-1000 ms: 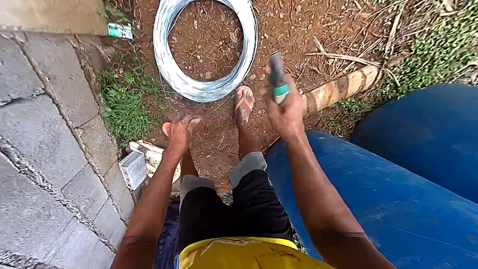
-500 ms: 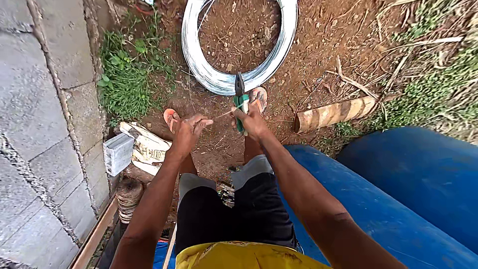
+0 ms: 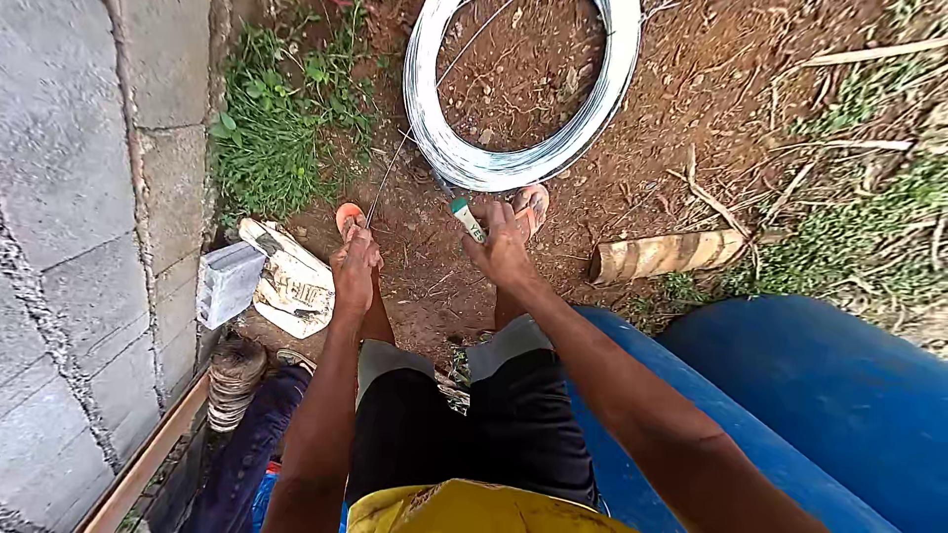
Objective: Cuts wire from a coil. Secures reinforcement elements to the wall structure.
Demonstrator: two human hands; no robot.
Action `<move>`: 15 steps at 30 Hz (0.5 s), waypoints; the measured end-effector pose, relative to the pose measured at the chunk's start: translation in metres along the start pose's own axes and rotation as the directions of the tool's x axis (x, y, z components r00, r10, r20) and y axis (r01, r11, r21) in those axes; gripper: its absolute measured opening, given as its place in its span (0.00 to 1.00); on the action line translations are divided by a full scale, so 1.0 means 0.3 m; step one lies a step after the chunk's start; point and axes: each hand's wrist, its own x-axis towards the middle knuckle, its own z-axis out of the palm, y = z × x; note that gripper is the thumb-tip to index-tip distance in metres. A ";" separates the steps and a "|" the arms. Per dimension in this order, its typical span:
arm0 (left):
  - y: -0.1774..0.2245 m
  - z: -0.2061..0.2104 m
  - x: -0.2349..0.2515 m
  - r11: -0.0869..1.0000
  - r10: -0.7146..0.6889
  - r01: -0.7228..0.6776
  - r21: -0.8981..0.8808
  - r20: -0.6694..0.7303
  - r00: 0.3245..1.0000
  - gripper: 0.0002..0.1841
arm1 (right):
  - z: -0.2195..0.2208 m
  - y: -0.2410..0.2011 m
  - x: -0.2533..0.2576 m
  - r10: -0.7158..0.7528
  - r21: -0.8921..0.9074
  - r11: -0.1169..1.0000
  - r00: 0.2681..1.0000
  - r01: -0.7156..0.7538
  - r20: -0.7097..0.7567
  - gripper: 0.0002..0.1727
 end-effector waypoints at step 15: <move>0.098 -0.083 -0.115 0.830 0.196 -0.335 0.446 0.331 0.923 0.26 | -0.120 -0.022 0.091 -0.111 0.281 0.958 0.838 -0.052 0.535 0.15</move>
